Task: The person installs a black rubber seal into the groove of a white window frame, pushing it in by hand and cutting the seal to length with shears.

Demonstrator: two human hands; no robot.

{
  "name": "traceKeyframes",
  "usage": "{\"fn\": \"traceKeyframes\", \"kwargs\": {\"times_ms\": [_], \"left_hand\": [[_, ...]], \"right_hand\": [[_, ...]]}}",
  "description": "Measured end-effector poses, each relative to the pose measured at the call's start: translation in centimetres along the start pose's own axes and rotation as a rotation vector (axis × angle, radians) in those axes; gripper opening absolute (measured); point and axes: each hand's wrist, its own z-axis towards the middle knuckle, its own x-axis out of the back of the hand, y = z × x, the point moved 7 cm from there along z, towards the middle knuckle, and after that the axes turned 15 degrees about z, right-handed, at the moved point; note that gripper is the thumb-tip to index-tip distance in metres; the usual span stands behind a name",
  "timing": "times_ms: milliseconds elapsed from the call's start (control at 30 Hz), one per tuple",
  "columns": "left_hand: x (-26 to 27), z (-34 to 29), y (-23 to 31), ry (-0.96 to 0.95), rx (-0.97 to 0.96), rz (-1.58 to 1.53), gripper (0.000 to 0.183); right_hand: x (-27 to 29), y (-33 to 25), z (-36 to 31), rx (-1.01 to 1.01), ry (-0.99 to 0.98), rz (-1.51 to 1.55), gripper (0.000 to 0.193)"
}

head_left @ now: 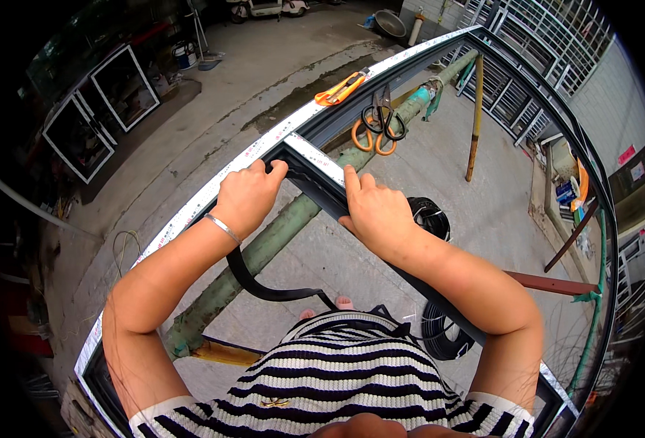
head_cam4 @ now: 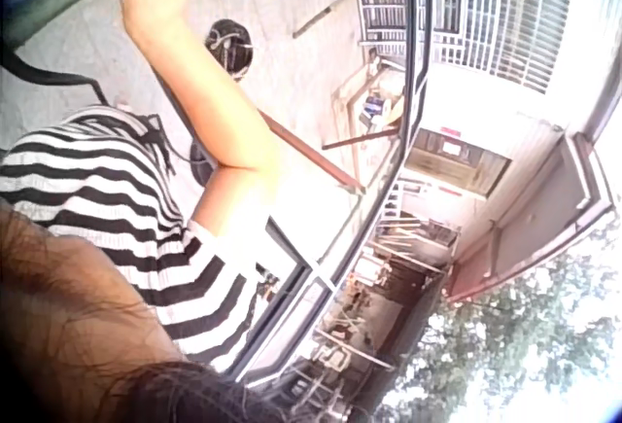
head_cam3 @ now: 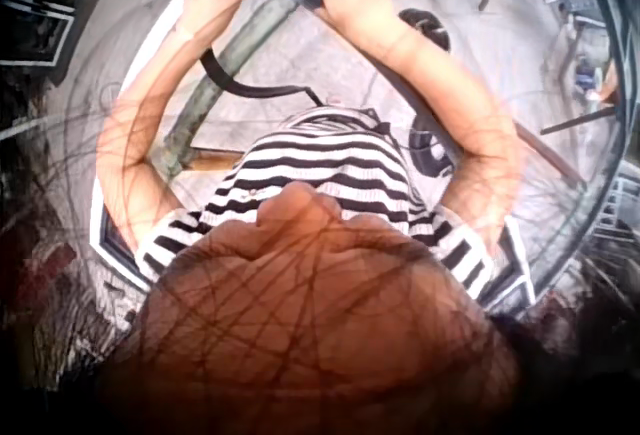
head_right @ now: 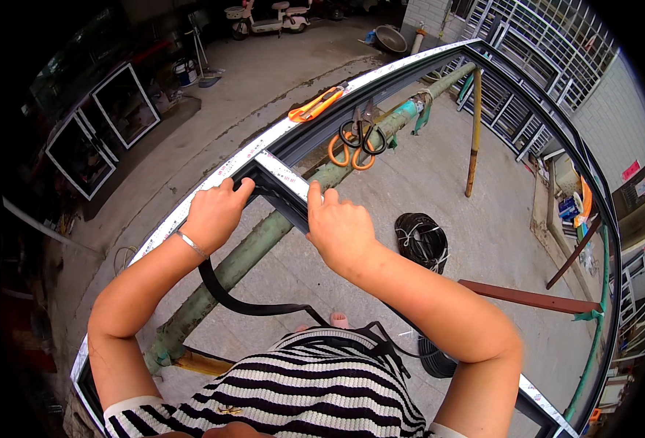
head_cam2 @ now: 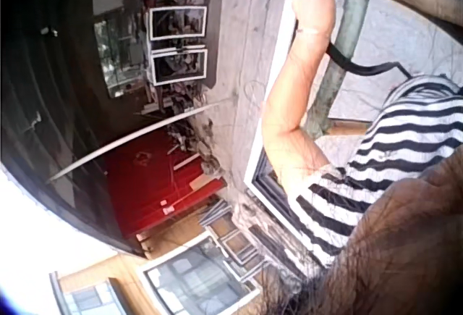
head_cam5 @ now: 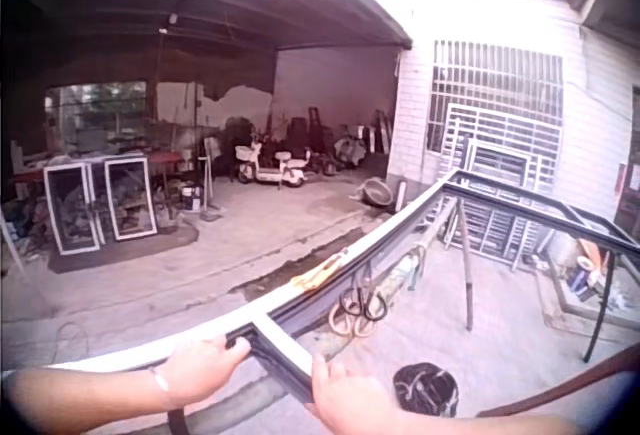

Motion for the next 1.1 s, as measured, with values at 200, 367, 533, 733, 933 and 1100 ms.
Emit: {"fn": "traceKeyframes", "kwargs": {"times_ms": [200, 367, 533, 733, 933, 1100], "left_hand": [[-0.6, 1.0, 0.0, 0.045, -0.024, 0.022, 0.021], [-1.7, 2.5, 0.8, 0.074, -0.047, 0.113, 0.014], [-0.7, 2.9, 2.3, 0.307, -0.171, 0.071, 0.013], [0.9, 2.3, 1.3, 0.336, -0.206, -0.167, 0.03], [-0.7, 1.6, 0.6, 0.203, -0.184, -0.365, 0.027], [-0.6, 3.2, 1.1, 0.101, -0.199, -0.469, 0.025]], "right_hand": [[-1.5, 0.0, -0.9, -0.071, 0.198, -0.12, 0.083], [-1.7, -0.1, -0.9, -0.086, 0.25, -0.101, 0.072], [-0.2, -0.8, -1.6, -0.012, 0.371, 0.064, 0.056], [0.2, -0.5, -2.5, 0.027, 0.453, 0.144, 0.051], [0.6, -3.8, -4.3, 0.281, 0.597, 0.172, 0.042], [-10.5, -2.1, -4.2, -0.157, 0.163, 0.908, 0.039]]}}
